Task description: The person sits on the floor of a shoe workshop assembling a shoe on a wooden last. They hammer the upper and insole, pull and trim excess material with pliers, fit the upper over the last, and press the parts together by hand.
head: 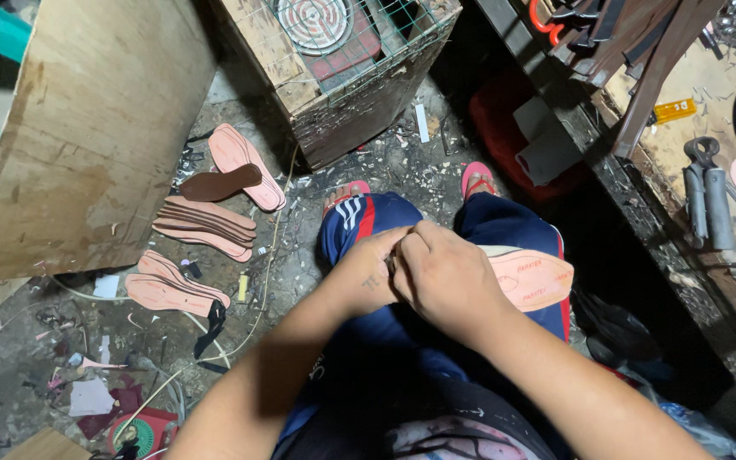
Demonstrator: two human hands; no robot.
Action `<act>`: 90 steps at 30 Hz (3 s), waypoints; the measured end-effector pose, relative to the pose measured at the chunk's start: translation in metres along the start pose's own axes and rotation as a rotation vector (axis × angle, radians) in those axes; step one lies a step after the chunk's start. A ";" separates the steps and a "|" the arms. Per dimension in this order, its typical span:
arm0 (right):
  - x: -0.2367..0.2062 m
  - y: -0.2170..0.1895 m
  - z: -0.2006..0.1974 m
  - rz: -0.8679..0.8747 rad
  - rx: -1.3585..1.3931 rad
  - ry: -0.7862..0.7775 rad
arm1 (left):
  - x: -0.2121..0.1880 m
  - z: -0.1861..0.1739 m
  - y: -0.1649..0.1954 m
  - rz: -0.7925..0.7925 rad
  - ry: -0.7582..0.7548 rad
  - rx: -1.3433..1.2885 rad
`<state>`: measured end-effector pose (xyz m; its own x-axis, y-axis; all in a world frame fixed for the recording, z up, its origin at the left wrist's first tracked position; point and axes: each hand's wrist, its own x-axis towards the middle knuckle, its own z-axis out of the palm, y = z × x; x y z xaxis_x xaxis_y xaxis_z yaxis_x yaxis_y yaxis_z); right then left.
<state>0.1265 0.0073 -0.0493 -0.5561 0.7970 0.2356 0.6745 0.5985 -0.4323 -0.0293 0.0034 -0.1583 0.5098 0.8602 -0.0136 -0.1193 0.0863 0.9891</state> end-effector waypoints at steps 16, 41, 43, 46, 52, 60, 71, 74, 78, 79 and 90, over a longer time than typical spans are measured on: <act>-0.012 0.008 -0.001 0.032 0.266 0.125 | -0.002 -0.004 0.011 -0.072 -0.019 -0.107; -0.009 0.008 0.004 0.056 0.285 0.119 | -0.001 -0.007 0.014 -0.099 -0.026 -0.117; -0.007 0.007 0.006 0.047 0.241 0.101 | -0.001 -0.006 0.013 -0.117 -0.016 -0.085; -0.005 0.005 0.005 0.033 0.203 0.104 | -0.002 -0.004 0.011 -0.113 0.012 -0.032; -0.013 0.010 -0.003 0.138 0.354 0.058 | 0.000 -0.005 0.014 -0.084 -0.014 -0.115; -0.147 0.094 -0.078 0.514 -0.347 0.323 | 0.000 -0.017 0.017 -0.085 0.001 -0.002; -0.336 0.177 -0.110 1.166 -0.795 0.171 | 0.009 -0.011 0.019 -0.170 0.031 -0.032; -0.321 0.152 -0.101 1.058 -0.665 0.383 | 0.008 -0.010 0.020 -0.127 0.036 -0.006; -0.253 0.097 -0.062 1.133 -0.054 0.536 | 0.009 -0.009 0.022 -0.146 0.035 0.032; -0.232 0.081 -0.050 1.203 0.067 0.423 | 0.010 -0.008 0.022 -0.151 0.028 -0.005; -0.118 0.020 0.016 0.848 0.599 0.059 | 0.013 -0.009 0.024 -0.128 -0.014 -0.101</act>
<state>0.1976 -0.0761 -0.0999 0.0242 0.9496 -0.3124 0.4722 -0.2863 -0.8337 -0.0336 0.0213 -0.1364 0.5383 0.8318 -0.1358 -0.1371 0.2454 0.9597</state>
